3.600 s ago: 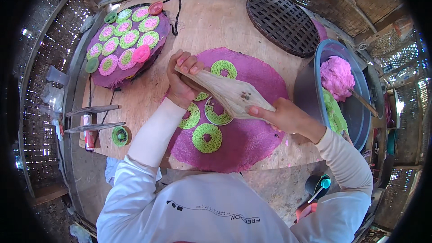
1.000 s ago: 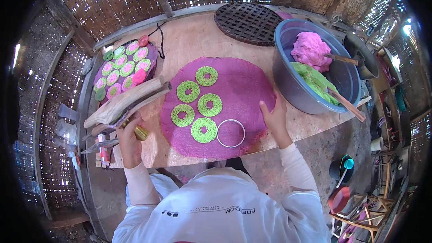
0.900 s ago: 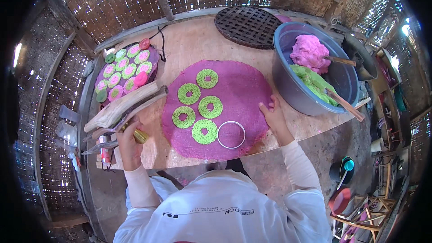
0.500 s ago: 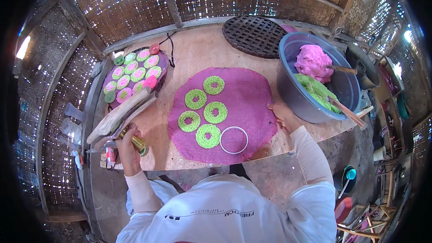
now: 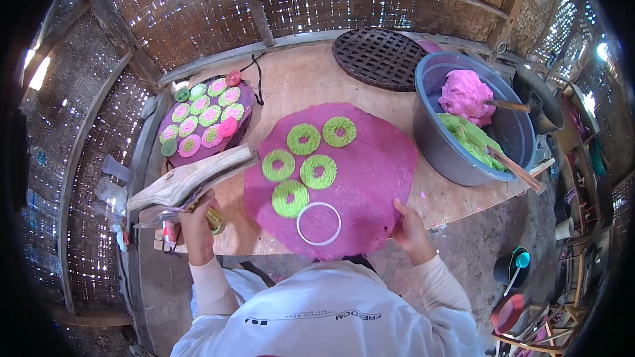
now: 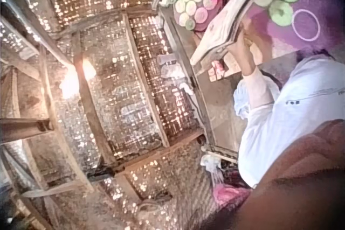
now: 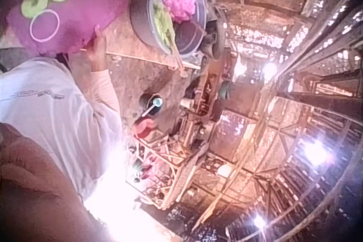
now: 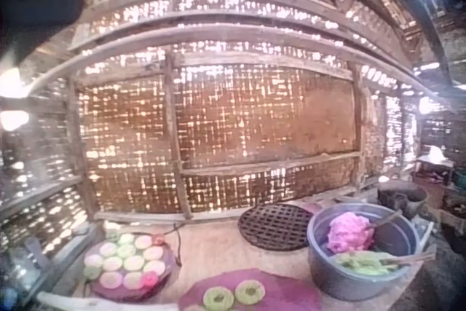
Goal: The person uses a wooden mold and a cylindrical plunger to press green and pink dough into circular shapes on a purple mat. They repeatedly scoop dough, fill the mold, and eject the formed rings, stacking them on a tray.
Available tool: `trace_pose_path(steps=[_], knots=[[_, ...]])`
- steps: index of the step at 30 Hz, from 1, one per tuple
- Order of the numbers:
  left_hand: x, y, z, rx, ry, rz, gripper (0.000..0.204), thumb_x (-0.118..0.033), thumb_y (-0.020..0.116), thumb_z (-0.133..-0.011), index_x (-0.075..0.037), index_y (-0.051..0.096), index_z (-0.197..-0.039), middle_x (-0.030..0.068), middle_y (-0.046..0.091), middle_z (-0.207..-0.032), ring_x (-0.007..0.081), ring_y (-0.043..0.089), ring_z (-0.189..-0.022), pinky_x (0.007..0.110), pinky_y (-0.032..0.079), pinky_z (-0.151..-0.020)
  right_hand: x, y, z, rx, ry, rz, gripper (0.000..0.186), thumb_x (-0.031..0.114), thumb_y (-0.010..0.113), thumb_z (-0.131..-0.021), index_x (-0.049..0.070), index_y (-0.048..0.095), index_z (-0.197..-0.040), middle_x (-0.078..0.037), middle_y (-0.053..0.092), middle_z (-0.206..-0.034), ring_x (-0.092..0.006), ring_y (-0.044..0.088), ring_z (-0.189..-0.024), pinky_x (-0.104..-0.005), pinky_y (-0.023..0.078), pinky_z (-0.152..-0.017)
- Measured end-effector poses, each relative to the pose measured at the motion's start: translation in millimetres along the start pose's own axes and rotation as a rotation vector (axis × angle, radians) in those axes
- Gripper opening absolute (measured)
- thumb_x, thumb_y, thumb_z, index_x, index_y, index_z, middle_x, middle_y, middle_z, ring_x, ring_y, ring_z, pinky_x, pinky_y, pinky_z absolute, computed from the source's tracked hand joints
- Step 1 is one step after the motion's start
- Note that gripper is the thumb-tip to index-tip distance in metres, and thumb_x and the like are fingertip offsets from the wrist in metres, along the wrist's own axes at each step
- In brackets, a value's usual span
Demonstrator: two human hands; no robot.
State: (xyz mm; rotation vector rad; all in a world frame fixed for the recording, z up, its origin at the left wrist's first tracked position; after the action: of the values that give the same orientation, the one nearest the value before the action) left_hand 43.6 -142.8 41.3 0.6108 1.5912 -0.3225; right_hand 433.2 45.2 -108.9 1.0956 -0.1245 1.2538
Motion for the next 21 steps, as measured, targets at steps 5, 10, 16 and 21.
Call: trace_pose_path(steps=[5, 10, 16, 21], knots=[[14, 34, -2, 0.144, -0.043, -0.028, 0.035, 0.003, 0.07, -0.07, 0.002, 0.059, -0.103, 0.0065, 0.061, -0.1, 0.0149, 0.058, -0.089, 0.027, 0.045, -0.08, -41, 37, -4, 0.051, -0.144, -0.177, 0.03, 0.025, 0.053, -0.09, 0.005, 0.053, -0.113, -0.007, 0.063, -0.105, -0.0181, 0.061, -0.089, -0.0348, 0.049, -0.08], [16, 69, 11, 0.295, 0.016, -0.165, 0.036, 0.006, 0.065, -0.066, 0.002, 0.058, -0.101, 0.0066, 0.063, -0.093, 0.0143, 0.06, -0.086, 0.026, 0.047, -0.075, -63, 53, 2, 0.0, -0.015, 0.083, 0.027, 0.027, 0.056, -0.089, 0.008, 0.056, -0.109, -0.004, 0.063, -0.098, -0.0158, 0.061, -0.087, -0.0326, 0.049, -0.081], [29, 101, 51, 0.488, 0.506, -0.533, 0.04, -0.015, 0.066, -0.078, -0.004, 0.055, -0.115, 0.0081, 0.058, -0.116, 0.0228, 0.053, -0.107, 0.037, 0.037, -0.096, 51, 69, 44, -0.033, -0.504, 1.429, 0.022, 0.022, 0.054, -0.089, 0.003, 0.061, -0.098, -0.01, 0.063, -0.093, -0.0201, 0.06, -0.081, -0.0319, 0.048, -0.073], [86, 149, 88, 0.949, -0.088, 0.429, 0.041, -0.018, 0.048, -0.091, -0.004, 0.042, -0.129, 0.0111, 0.046, -0.13, 0.0219, 0.046, -0.118, 0.036, 0.031, -0.104, 119, 249, 162, 0.191, -1.736, 1.302, 0.023, 0.025, 0.06, -0.084, 0.006, 0.06, -0.07, -0.011, 0.056, -0.058, -0.0248, 0.057, -0.054, -0.0341, 0.044, -0.051]])
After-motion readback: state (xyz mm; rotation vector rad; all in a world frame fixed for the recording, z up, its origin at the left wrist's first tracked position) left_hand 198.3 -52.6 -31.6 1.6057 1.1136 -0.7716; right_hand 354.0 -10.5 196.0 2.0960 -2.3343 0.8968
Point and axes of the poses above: each hand's wrist, its own z-axis away from the middle knuckle, its own y-axis out of the palm, x = y × z, the point moved 9 cm from there along -z, towards the middle knuckle
